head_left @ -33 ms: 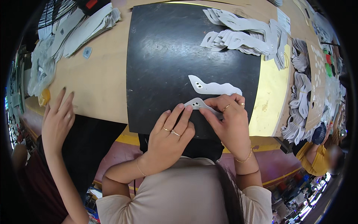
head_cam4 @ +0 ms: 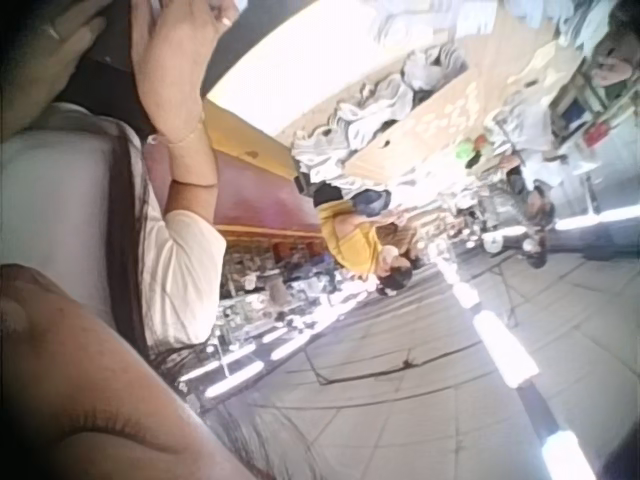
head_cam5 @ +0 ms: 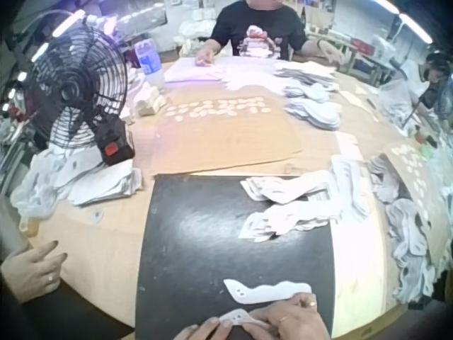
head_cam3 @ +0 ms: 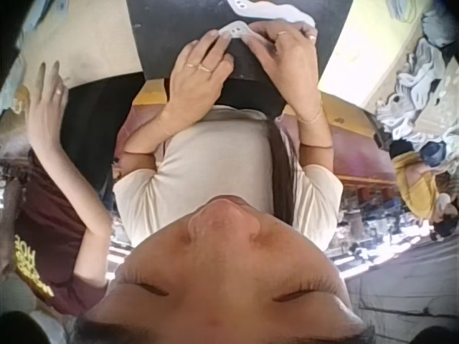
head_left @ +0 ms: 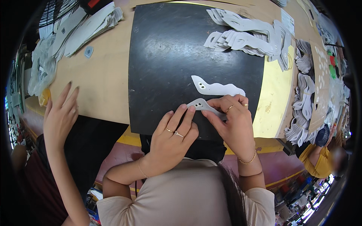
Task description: The person repeatedly picks up small white fabric pieces and circular inserts, aligns them, and presses them together by hand. Finished units are placed into a growing pile on the table. The person handles items one at a time and occasionally repositions the pile to continue working.
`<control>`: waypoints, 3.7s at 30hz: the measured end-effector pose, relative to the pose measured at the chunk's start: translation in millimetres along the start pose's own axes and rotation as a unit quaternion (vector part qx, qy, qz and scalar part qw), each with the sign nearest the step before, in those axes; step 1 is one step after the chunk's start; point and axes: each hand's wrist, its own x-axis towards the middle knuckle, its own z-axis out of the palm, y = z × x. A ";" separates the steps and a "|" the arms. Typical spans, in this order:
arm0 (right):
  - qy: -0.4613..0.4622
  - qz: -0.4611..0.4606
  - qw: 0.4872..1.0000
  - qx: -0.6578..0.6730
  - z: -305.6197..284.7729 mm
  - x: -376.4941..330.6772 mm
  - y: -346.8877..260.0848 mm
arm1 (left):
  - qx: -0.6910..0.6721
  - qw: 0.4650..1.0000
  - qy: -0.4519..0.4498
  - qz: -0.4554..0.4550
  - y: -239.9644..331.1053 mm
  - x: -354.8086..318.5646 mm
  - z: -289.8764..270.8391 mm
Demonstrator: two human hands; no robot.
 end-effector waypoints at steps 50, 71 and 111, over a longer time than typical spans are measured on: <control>-0.092 0.005 0.994 -0.060 -11.8 15.0 9.8 | 0.063 0.998 0.012 -0.001 4.2 8.0 14.3; -0.108 0.042 0.990 -0.084 -10.8 25.0 0.7 | 0.086 0.992 0.086 0.016 -0.9 -3.1 32.4; -0.093 0.056 0.992 -0.067 0.6 8.6 -7.8 | 0.022 0.998 0.052 -0.012 -4.3 -13.4 19.3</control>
